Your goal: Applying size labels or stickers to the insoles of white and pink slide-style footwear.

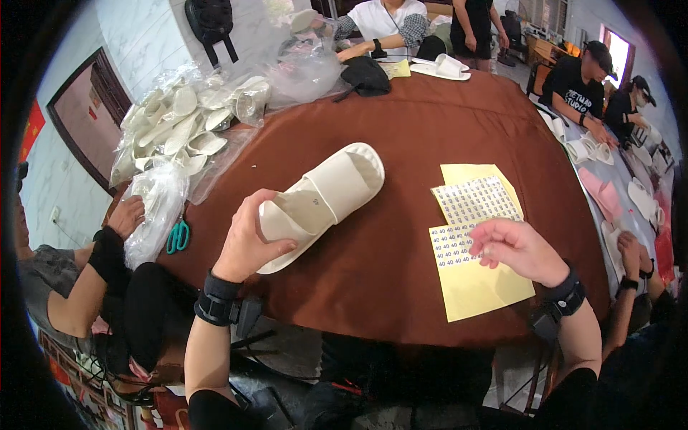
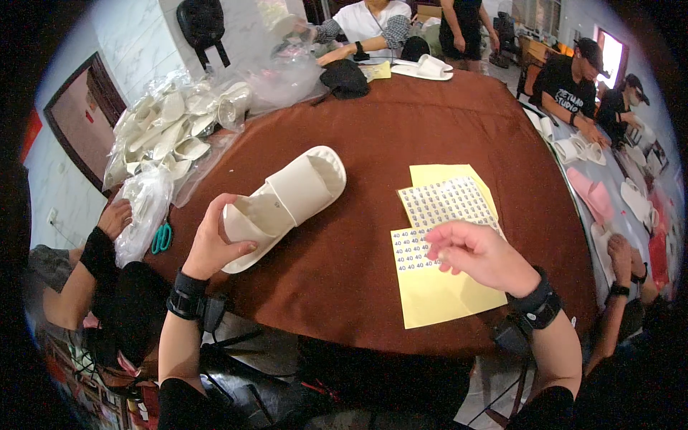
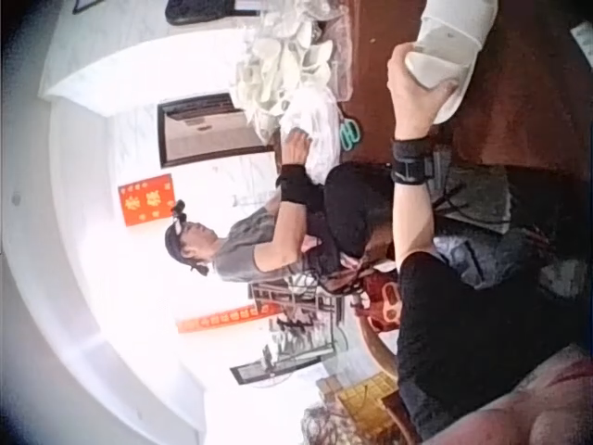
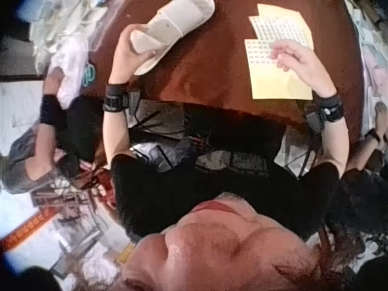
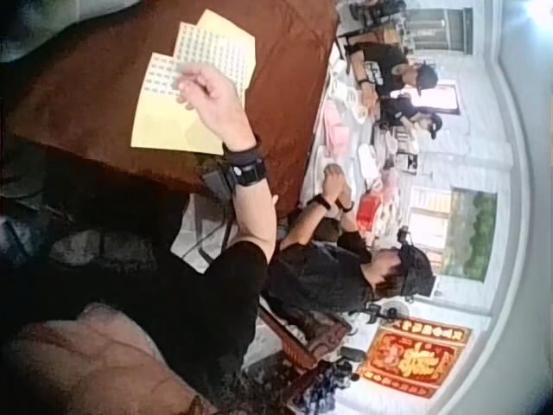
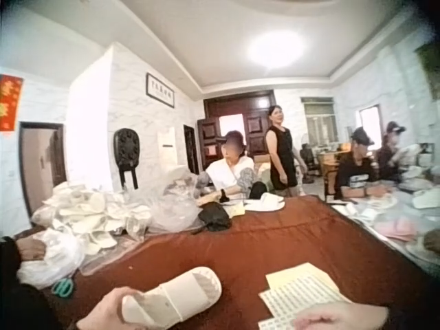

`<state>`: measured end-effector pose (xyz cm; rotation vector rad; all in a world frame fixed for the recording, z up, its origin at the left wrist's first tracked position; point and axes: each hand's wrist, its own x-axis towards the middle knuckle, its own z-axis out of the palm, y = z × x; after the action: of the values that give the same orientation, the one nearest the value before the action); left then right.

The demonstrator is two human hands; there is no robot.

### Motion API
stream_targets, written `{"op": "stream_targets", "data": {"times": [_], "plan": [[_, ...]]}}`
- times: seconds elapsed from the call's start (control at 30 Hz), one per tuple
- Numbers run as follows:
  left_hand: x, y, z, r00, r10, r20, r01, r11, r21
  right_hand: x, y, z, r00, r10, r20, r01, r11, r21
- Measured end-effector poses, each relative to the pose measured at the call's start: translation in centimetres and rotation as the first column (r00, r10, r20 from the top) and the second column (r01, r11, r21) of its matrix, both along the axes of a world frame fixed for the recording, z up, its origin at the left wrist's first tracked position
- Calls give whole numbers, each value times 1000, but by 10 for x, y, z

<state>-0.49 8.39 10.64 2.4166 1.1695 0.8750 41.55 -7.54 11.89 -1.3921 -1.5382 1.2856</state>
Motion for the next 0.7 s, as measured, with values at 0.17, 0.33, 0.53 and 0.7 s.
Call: {"op": "stream_targets", "data": {"times": [0.17, 0.33, 0.53, 0.7], "plan": [[9, -19, 2, 978, -98, -182, 145, 954, 263, -17, 21, -1, 998, -43, -47, 43, 999, 11], [15, -24, 6, 965, -210, -158, 251, 912, 324, -50, 63, -13, 991, -121, -55, 128, 981, 145], [13, -39, 19, 929, -170, -328, 293, 881, 373, -77, 87, -23, 995, -92, -35, 96, 985, 144], [14, -51, 31, 907, -74, -414, 273, 852, 447, -77, 63, -9, 993, -117, 27, 107, 967, 231]]}}
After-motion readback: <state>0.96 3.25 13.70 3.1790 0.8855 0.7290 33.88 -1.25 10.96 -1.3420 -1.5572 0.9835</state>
